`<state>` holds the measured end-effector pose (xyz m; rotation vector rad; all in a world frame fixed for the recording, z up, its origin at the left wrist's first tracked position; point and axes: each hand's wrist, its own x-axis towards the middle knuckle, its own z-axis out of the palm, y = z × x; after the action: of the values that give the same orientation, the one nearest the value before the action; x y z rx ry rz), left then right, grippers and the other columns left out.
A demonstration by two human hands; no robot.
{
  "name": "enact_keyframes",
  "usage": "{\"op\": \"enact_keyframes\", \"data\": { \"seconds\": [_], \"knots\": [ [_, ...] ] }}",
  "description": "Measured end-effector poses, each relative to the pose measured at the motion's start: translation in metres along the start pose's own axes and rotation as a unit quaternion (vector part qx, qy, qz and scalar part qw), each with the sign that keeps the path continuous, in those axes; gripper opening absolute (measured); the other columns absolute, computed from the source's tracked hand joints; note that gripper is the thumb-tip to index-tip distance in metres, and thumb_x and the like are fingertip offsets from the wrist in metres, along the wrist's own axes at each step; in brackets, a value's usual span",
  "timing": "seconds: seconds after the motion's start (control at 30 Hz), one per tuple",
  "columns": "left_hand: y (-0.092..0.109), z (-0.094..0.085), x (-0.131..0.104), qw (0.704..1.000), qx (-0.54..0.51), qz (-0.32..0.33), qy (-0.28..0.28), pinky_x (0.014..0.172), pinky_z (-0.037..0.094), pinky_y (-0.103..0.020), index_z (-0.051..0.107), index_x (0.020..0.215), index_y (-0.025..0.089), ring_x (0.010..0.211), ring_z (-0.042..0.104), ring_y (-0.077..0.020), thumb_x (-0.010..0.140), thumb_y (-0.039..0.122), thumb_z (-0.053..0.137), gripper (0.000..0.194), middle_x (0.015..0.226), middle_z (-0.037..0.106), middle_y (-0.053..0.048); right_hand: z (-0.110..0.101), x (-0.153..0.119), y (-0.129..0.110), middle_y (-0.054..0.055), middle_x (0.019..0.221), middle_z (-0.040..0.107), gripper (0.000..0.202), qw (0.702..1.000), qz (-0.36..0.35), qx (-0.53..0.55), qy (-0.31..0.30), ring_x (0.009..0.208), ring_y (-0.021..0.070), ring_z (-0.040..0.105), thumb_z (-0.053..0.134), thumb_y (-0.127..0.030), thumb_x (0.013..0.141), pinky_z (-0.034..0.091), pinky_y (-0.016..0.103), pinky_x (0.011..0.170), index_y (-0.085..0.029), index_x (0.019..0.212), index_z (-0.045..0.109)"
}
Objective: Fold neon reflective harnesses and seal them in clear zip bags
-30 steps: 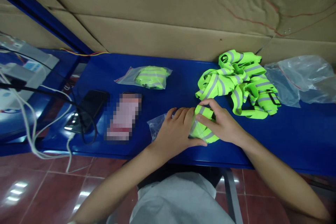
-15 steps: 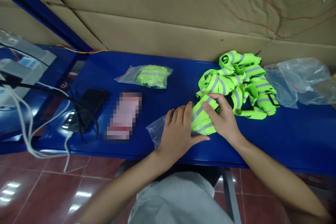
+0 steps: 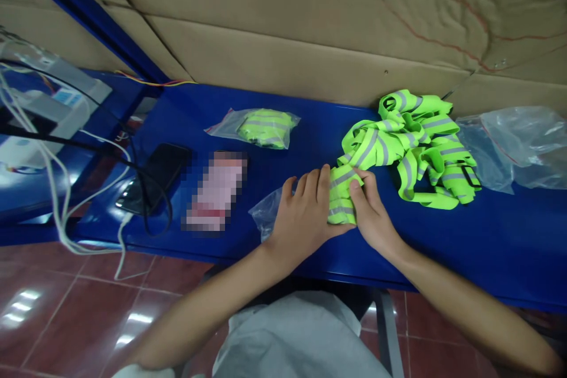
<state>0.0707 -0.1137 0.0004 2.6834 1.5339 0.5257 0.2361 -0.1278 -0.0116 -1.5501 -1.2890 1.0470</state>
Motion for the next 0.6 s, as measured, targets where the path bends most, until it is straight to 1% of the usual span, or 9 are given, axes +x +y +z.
{"op": "enact_keyframes", "data": {
  "seconds": [0.1, 0.2, 0.27, 0.33, 0.37, 0.43, 0.47, 0.53, 0.6],
  "knots": [
    [-0.004, -0.006, 0.01, 1.0, -0.011, 0.011, 0.005, 0.098, 0.053, -0.05, 0.047, 0.15, -0.001, 0.112, 0.068, -0.0371, 0.084, 0.07, 0.071, 0.1, 0.132, 0.068, -0.024, -0.004, -0.001, 0.0, 0.009, 0.121, 0.064, 0.044, 0.998, -0.026, -0.049, -0.026, 0.11, 0.0235, 0.062, 0.046, -0.062, 0.105, 0.053, 0.04, 0.096, -0.025, 0.128, 0.05],
    [-0.001, -0.011, 0.018, 0.999, 0.012, 0.043, -0.005, 0.1, 0.052, -0.053, 0.044, 0.151, -0.004, 0.115, 0.066, -0.0392, 0.086, 0.07, 0.07, 0.102, 0.132, 0.066, -0.026, -0.009, 0.006, 0.002, 0.008, 0.116, 0.065, 0.037, 0.999, -0.034, -0.031, -0.01, 0.104, 0.0221, 0.064, 0.048, -0.057, 0.106, 0.054, 0.037, 0.09, -0.024, 0.122, 0.05],
    [0.0, -0.013, 0.022, 0.996, 0.037, 0.073, -0.024, 0.107, 0.048, -0.054, 0.04, 0.155, -0.004, 0.122, 0.063, -0.0395, 0.089, 0.065, 0.07, 0.1, 0.137, 0.063, -0.027, -0.013, 0.011, 0.002, 0.007, 0.118, 0.065, 0.04, 0.999, -0.042, -0.004, -0.001, 0.101, 0.0203, 0.065, 0.051, -0.053, 0.107, 0.054, 0.035, 0.088, -0.024, 0.135, 0.046],
    [-0.002, -0.012, 0.023, 0.992, 0.052, 0.102, -0.044, 0.113, 0.044, -0.055, 0.035, 0.158, -0.002, 0.129, 0.06, -0.0389, 0.091, 0.059, 0.071, 0.097, 0.143, 0.06, -0.027, -0.017, 0.016, 0.0, 0.007, 0.122, 0.065, 0.045, 0.998, -0.064, -0.01, 0.0, 0.103, 0.0197, 0.065, 0.054, -0.049, 0.106, 0.054, 0.035, 0.091, -0.027, 0.144, 0.045],
    [-0.004, -0.011, 0.024, 0.991, 0.052, 0.116, -0.047, 0.114, 0.043, -0.055, 0.034, 0.158, -0.002, 0.13, 0.059, -0.0384, 0.091, 0.058, 0.071, 0.097, 0.145, 0.059, -0.027, -0.019, 0.018, -0.001, 0.006, 0.123, 0.065, 0.043, 0.996, -0.081, -0.024, 0.003, 0.106, 0.0199, 0.065, 0.056, -0.047, 0.106, 0.053, 0.036, 0.095, -0.027, 0.143, 0.049],
    [-0.009, -0.006, 0.024, 0.99, 0.035, 0.133, -0.04, 0.113, 0.044, -0.054, 0.033, 0.159, -0.001, 0.13, 0.059, -0.0372, 0.09, 0.059, 0.072, 0.099, 0.145, 0.06, -0.026, -0.023, 0.02, -0.003, 0.006, 0.122, 0.066, 0.031, 0.991, -0.12, -0.056, 0.017, 0.114, 0.021, 0.064, 0.059, -0.045, 0.105, 0.05, 0.036, 0.101, -0.026, 0.129, 0.061],
    [-0.011, -0.004, 0.024, 0.99, 0.021, 0.137, -0.031, 0.111, 0.045, -0.053, 0.033, 0.158, -0.001, 0.129, 0.06, -0.0368, 0.089, 0.061, 0.073, 0.101, 0.144, 0.061, -0.025, -0.024, 0.021, -0.004, 0.005, 0.121, 0.066, 0.026, 0.989, -0.135, -0.065, 0.021, 0.115, 0.0215, 0.063, 0.06, -0.043, 0.104, 0.05, 0.036, 0.101, -0.025, 0.122, 0.063],
    [-0.016, 0.001, 0.023, 0.991, -0.009, 0.134, -0.011, 0.106, 0.049, -0.051, 0.035, 0.156, -0.001, 0.125, 0.063, -0.0366, 0.084, 0.064, 0.076, 0.106, 0.14, 0.063, -0.025, -0.025, 0.02, -0.005, 0.005, 0.117, 0.067, 0.022, 0.987, -0.147, -0.061, 0.013, 0.11, 0.0213, 0.065, 0.063, -0.041, 0.103, 0.052, 0.035, 0.096, -0.025, 0.118, 0.064],
    [-0.019, 0.004, 0.022, 0.992, -0.033, 0.123, -0.008, 0.103, 0.051, -0.05, 0.035, 0.156, -0.001, 0.123, 0.065, -0.037, 0.08, 0.065, 0.078, 0.109, 0.139, 0.064, -0.025, -0.024, 0.019, -0.005, 0.005, 0.117, 0.066, 0.021, 0.985, -0.16, -0.06, -0.005, 0.108, 0.021, 0.065, 0.064, -0.036, 0.102, 0.053, 0.036, 0.094, -0.025, 0.121, 0.063]
  ]
}}
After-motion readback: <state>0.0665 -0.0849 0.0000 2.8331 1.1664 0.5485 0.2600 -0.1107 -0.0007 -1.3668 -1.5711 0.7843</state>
